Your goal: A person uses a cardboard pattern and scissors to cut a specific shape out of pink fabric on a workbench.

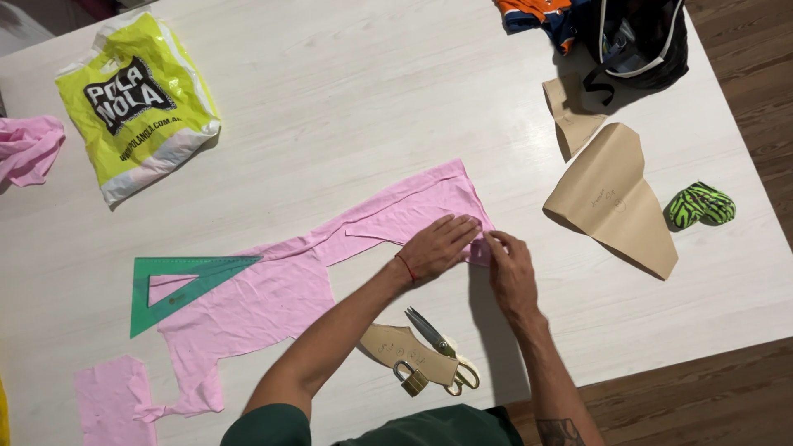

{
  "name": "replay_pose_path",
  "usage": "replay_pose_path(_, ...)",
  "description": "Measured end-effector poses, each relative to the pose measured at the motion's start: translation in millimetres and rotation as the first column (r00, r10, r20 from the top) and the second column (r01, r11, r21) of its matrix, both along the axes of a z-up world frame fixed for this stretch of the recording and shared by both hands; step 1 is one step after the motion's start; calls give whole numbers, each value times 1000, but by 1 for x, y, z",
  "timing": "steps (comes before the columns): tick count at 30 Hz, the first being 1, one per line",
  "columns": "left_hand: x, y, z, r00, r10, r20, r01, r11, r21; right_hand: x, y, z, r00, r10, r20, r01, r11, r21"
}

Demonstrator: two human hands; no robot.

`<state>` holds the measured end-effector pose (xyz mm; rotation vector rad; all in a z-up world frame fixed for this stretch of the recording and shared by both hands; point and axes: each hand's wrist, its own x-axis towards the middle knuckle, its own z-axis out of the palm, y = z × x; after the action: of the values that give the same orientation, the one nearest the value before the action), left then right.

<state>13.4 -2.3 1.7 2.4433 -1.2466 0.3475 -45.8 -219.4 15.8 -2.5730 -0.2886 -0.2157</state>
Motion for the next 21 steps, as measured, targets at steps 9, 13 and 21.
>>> replay_pose_path(9,-5,4,13,993,25,-118,1,977,214,-16,9,24,999,-32,-19,30,995,-96)
replay_pose_path(13,-7,4,8,995,36,-94,-15,975,221,-46,10,36,999,-36,-21,36,999,-1)
replay_pose_path(21,-8,27,65,893,260,-369,-161,947,278,-116,34,51,989,61,-137,-33,979,200)
